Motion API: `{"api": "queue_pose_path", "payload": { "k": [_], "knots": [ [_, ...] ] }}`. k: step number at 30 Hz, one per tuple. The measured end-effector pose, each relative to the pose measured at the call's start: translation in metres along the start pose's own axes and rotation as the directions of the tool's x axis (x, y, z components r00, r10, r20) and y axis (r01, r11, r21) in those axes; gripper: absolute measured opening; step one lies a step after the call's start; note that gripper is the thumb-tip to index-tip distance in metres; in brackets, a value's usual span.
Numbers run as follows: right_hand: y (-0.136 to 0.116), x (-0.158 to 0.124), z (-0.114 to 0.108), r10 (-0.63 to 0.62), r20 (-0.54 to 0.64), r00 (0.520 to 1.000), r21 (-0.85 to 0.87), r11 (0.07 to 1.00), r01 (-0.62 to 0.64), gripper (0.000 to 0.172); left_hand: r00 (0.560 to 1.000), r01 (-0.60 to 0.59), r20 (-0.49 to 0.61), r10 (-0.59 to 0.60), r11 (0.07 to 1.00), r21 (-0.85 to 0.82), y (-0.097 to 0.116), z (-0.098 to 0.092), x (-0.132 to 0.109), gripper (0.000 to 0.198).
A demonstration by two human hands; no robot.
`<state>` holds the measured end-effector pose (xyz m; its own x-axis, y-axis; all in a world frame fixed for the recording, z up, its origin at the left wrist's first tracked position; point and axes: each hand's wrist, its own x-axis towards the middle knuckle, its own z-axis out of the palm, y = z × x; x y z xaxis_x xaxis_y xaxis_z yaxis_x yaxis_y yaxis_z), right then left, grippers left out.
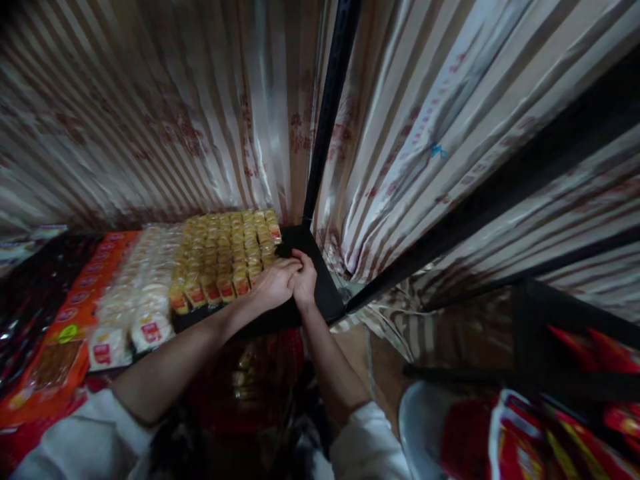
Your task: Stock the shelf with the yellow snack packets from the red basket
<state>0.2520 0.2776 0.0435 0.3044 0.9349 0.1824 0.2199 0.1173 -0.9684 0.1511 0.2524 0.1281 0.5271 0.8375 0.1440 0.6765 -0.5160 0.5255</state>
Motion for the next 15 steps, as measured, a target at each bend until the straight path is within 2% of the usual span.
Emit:
{"api": "queue_pose_path", "payload": {
  "k": [5, 9, 11, 13, 15],
  "knots": [
    [-0.004, -0.089, -0.016, 0.028, -0.014, 1.000, 0.017, 0.999, -0.028, 0.042, 0.999, -0.038, -0.031, 0.035, 0.994, -0.102, 0.022, 0.019, -0.076, 0.037],
    [0.005, -0.164, -0.021, 0.064, 0.022, 0.998, -0.033, 0.997, -0.063, 0.034, 0.999, -0.018, -0.042, 0.008, 0.970, -0.244, 0.026, 0.041, -0.144, 0.035],
    [0.016, -0.193, -0.018, 0.141, 0.122, 0.982, -0.110, 0.986, -0.128, 0.033, 0.997, 0.065, -0.008, -0.071, 0.953, -0.297, 0.020, 0.055, -0.174, 0.034],
    [0.029, -0.214, -0.012, 0.264, 0.210, 0.941, -0.235, 0.948, -0.214, 0.037, 0.975, 0.223, 0.073, -0.211, 0.916, -0.334, 0.009, 0.072, -0.195, 0.032],
    [0.041, -0.224, -0.002, 0.369, 0.266, 0.890, -0.377, 0.890, -0.256, 0.039, 0.899, 0.435, 0.194, -0.392, 0.842, -0.319, -0.008, 0.087, -0.208, 0.031]
  ]
}}
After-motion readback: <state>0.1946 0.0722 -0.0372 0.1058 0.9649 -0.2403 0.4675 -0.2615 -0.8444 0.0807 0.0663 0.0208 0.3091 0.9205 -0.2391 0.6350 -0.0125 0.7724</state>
